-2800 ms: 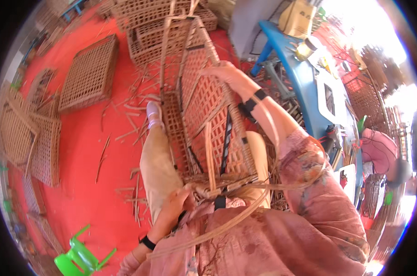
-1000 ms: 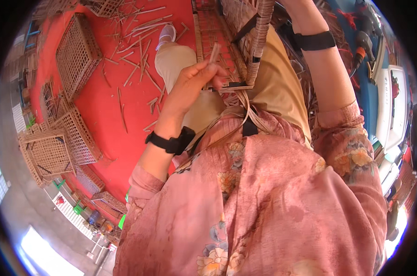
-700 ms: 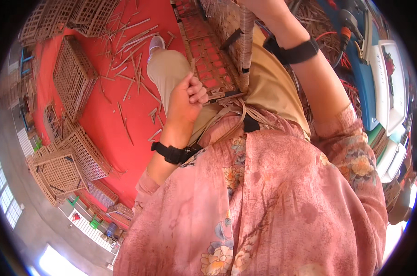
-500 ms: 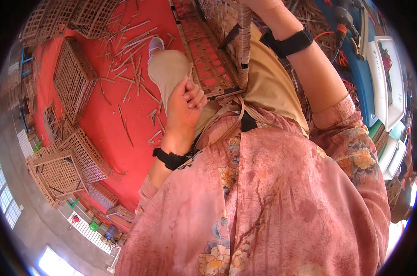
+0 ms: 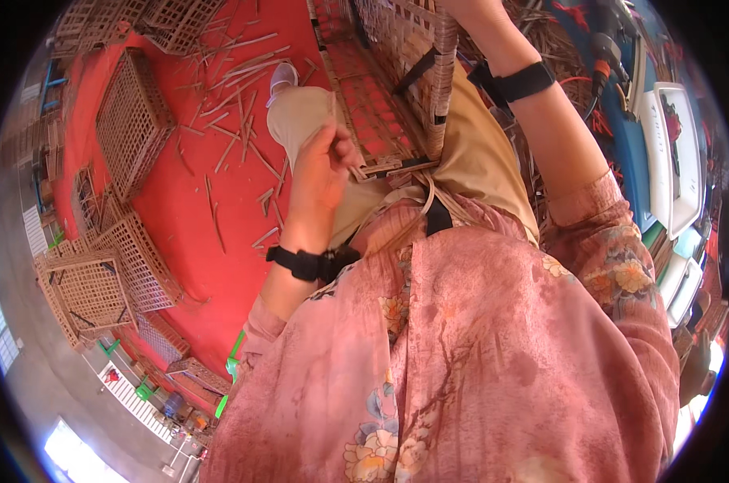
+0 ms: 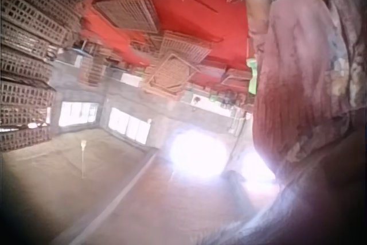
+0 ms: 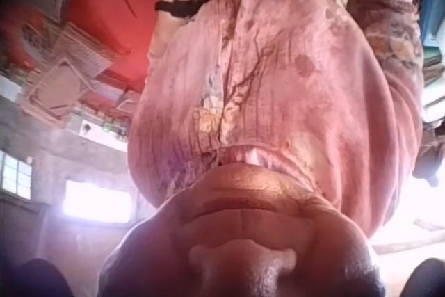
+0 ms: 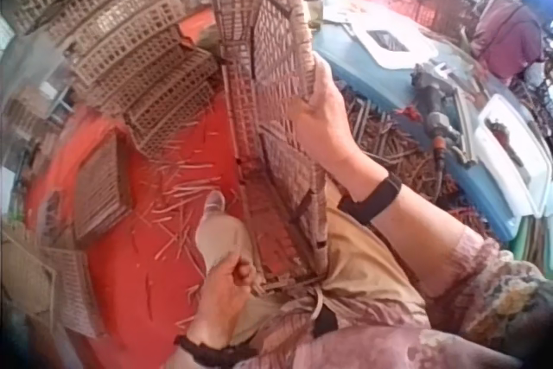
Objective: The recorder weaves rattan strips around a wooden frame and secures them using a pneumatic staple gun.
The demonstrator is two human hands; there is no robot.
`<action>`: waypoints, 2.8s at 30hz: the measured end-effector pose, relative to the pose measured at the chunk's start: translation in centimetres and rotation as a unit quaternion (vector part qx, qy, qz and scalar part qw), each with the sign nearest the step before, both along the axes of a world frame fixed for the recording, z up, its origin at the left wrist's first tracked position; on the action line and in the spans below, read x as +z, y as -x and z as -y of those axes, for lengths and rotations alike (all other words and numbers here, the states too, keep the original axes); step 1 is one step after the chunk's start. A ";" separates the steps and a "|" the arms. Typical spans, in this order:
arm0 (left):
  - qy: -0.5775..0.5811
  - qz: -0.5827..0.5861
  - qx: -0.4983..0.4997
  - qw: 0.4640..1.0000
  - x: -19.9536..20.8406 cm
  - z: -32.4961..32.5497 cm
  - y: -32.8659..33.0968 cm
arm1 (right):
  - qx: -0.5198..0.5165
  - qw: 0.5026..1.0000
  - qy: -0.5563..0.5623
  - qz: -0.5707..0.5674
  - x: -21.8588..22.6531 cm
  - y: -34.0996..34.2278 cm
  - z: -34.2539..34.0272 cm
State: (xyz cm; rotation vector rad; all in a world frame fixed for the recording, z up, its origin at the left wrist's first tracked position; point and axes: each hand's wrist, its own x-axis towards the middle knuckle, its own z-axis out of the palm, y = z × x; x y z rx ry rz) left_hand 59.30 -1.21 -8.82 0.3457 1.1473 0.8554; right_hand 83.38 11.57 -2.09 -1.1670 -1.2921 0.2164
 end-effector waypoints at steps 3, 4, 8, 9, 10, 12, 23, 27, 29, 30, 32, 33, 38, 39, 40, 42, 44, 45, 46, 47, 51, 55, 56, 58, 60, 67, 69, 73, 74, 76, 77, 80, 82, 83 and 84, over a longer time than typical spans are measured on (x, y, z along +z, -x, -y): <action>-0.177 -0.211 -0.148 0.950 -1.8 -1.1 0.2 | 0.002 0.999 0.043 -0.022 0.4 0.4 0.5; -0.177 -0.208 -0.146 0.951 -2.5 -1.4 0.3 | 0.004 0.997 0.067 -0.038 0.6 0.4 0.6; -0.479 -0.575 -0.341 0.569 -5.1 -2.5 2.0 | 0.131 0.972 0.100 -0.164 0.9 0.1 2.0; -0.552 -0.613 -0.359 0.438 -5.8 -3.2 1.9 | 0.116 0.976 0.122 -0.137 0.8 -0.6 2.9; -0.572 -0.585 -0.327 0.473 -6.2 -3.3 2.4 | 0.101 0.978 0.144 -0.110 0.6 -1.4 3.7; -0.600 -0.572 -0.349 0.437 -6.6 -4.1 2.4 | 0.014 0.997 0.071 0.003 -0.1 -2.7 5.5; -0.443 -0.480 -0.411 0.636 -0.3 -0.7 2.4 | -0.265 0.927 0.246 0.103 -1.3 -17.8 16.0; -0.355 -0.405 -0.413 0.734 0.3 1.3 3.4 | -0.351 0.902 0.238 0.085 -0.4 -23.6 15.3; -0.347 -0.405 -0.408 0.741 0.2 1.8 3.6 | -0.318 0.921 0.220 -0.039 0.7 -25.8 14.1; -0.340 -0.400 -0.397 0.753 0.1 2.0 3.6 | -0.308 0.928 0.205 -0.041 1.3 -26.6 13.4; -0.302 -0.386 -0.379 0.785 -0.2 2.3 3.5 | -0.333 0.922 0.199 0.006 2.3 -27.3 11.6; -0.310 -0.394 -0.373 0.781 -0.3 2.3 3.5 | -0.324 0.926 0.194 0.005 2.5 -27.1 10.6; -0.284 -0.381 -0.348 0.808 -1.6 2.6 4.0 | -0.366 0.849 0.326 0.198 1.3 -22.9 7.8; -0.297 -0.383 -0.353 0.800 -1.9 2.6 4.1 | -0.365 0.834 0.352 0.218 0.9 -22.1 7.5; -0.306 -0.383 -0.336 0.804 -2.3 2.6 4.2 | -0.378 0.802 0.403 0.227 0.6 -21.4 7.1; -0.316 -0.383 -0.325 0.805 -3.0 2.6 4.5 | -0.386 0.769 0.450 0.241 -0.6 -20.1 7.0; -0.320 -0.377 -0.313 0.811 -3.6 2.6 4.6 | -0.406 0.769 0.439 0.226 -1.6 -19.7 6.9; -0.337 -0.377 -0.323 0.800 -3.8 2.6 4.7 | -0.422 0.771 0.426 0.215 -2.2 -19.7 7.1; -0.306 -0.360 -0.326 0.819 -4.0 2.6 4.7 | -0.439 0.762 0.429 0.207 -2.5 -19.9 7.1; -0.264 -0.343 -0.325 0.841 -4.1 2.5 4.8 | -0.444 0.768 0.409 0.214 -2.7 -20.2 7.2; -0.302 -0.331 -0.328 0.831 -4.0 2.1 4.9 | -0.407 0.820 0.370 0.159 -2.7 -21.0 8.0; -0.254 -0.309 -0.342 0.850 -3.5 1.8 4.7 | -0.393 0.826 0.381 0.136 -2.3 -20.4 9.9; -0.240 -0.304 -0.346 0.854 -3.4 1.7 4.7 | -0.401 0.823 0.377 0.140 -2.3 -20.2 10.4; -0.242 -0.307 -0.354 0.849 -3.2 1.5 4.7 | -0.404 0.820 0.381 0.138 -2.3 -19.8 11.4; -0.240 -0.302 -0.359 0.850 -3.0 1.3 4.6 | -0.420 0.810 0.388 0.132 -2.3 -19.9 12.2; -0.237 -0.291 -0.352 0.858 -2.9 1.2 4.6 | -0.476 0.760 0.417 0.150 -2.3 -21.9 13.9; -0.234 -0.292 -0.348 0.859 -2.9 1.2 4.6 | -0.488 0.748 0.428 0.137 -2.3 -22.3 14.0; -0.231 -0.303 -0.362 0.851 -2.9 1.1 4.6 | -0.509 0.696 0.470 0.191 -1.9 -22.7 13.2; -0.231 -0.286 -0.350 0.862 -2.8 1.1 4.5 | -0.527 0.671 0.452 0.260 -1.6 -22.8 12.8; -0.233 -0.304 -0.352 0.854 -2.8 1.1 4.5 | -0.523 0.711 0.363 0.297 -0.8 -23.6 11.5; -0.221 -0.305 -0.358 0.854 -2.7 1.1 4.4 | -0.498 0.746 0.328 0.297 -0.2 -24.5 10.4; -0.217 -0.304 -0.352 0.858 -2.3 1.1 4.3 | -0.402 0.770 0.400 0.292 0.8 -27.6 6.1; -0.222 -0.311 -0.356 0.853 -2.0 1.1 4.3 | -0.401 0.727 0.435 0.348 0.4 -29.7 3.3; -0.224 -0.305 -0.360 0.853 -1.8 1.2 4.3 | -0.396 0.680 0.471 0.398 0.1 -30.7 2.1; -0.221 -0.314 -0.362 0.849 -1.7 1.2 4.3 | -0.388 0.659 0.491 0.417 -0.1 -31.9 1.5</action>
